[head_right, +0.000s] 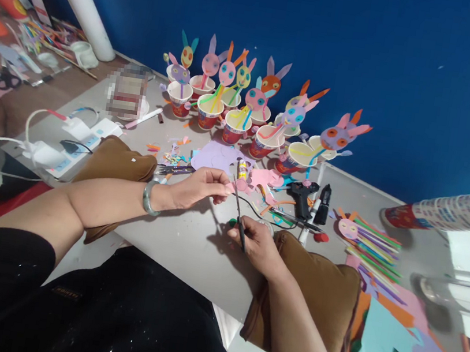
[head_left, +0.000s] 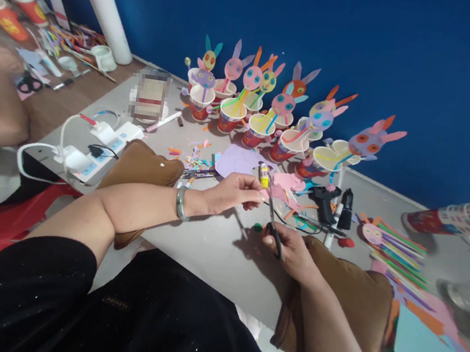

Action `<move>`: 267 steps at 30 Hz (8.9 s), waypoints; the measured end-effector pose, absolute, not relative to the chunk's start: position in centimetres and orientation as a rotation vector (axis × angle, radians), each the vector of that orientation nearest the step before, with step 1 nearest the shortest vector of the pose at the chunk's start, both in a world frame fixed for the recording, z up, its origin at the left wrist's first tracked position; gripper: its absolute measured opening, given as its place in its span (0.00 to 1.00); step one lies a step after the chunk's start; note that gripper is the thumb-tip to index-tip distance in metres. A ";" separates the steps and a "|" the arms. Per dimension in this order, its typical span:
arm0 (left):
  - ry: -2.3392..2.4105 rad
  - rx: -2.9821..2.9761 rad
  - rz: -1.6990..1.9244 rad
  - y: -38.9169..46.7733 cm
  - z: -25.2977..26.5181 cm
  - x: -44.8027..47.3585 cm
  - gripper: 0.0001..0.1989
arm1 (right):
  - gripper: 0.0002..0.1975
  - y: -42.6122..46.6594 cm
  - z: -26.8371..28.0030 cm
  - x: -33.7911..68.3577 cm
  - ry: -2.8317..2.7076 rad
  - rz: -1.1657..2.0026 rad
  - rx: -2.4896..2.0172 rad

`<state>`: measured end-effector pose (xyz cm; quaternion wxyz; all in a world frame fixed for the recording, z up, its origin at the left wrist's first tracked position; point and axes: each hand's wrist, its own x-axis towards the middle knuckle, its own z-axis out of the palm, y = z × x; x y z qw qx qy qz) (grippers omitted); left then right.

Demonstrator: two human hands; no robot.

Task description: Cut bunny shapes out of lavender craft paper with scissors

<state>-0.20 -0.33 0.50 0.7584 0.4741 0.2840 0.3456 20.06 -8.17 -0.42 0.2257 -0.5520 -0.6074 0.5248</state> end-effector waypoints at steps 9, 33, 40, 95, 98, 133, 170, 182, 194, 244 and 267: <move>0.634 1.038 0.782 -0.2 0.4 -0.1 0.07 | 0.25 -8.3 -0.6 20.2 -1.651 1.468 -1.521; 0.666 1.028 0.793 -0.3 0.8 -0.3 0.07 | 0.27 -8.3 -0.4 20.1 -1.682 1.428 -1.522; 0.663 1.036 0.811 -0.3 0.7 -0.3 0.08 | 0.27 -8.2 -0.2 20.1 -1.697 1.420 -1.522; 0.352 2.193 -0.519 -0.9 0.8 -1.4 0.07 | 0.26 -7.9 -1.0 20.5 -1.755 1.067 -1.464; 0.410 2.241 -0.456 -0.8 0.6 -1.8 0.07 | 0.25 -7.9 -1.1 20.5 -1.751 1.069 -1.473; 0.603 1.005 0.466 -1.3 -1.2 0.8 0.08 | 0.16 -8.2 -1.7 19.7 -1.533 0.921 -1.346; 0.621 1.097 0.749 -0.6 1.0 -0.5 0.10 | 0.29 -8.5 -1.8 19.3 -1.442 1.538 -1.362; 0.653 1.092 0.709 -0.9 0.5 -0.1 0.08 | 0.29 -8.6 -2.0 19.2 -1.549 1.468 -1.362; 0.640 1.095 0.711 -1.1 0.6 -0.2 0.07 | 0.30 -8.5 -2.0 19.2 -1.578 1.477 -1.338; 0.609 1.099 0.735 -0.7 0.6 -0.4 0.08 | 0.26 -8.5 -2.4 19.7 -1.567 1.450 -1.374; 0.619 1.115 0.719 -0.7 0.4 -0.3 0.07 | 0.29 -8.5 -2.3 19.7 -1.594 1.492 -1.358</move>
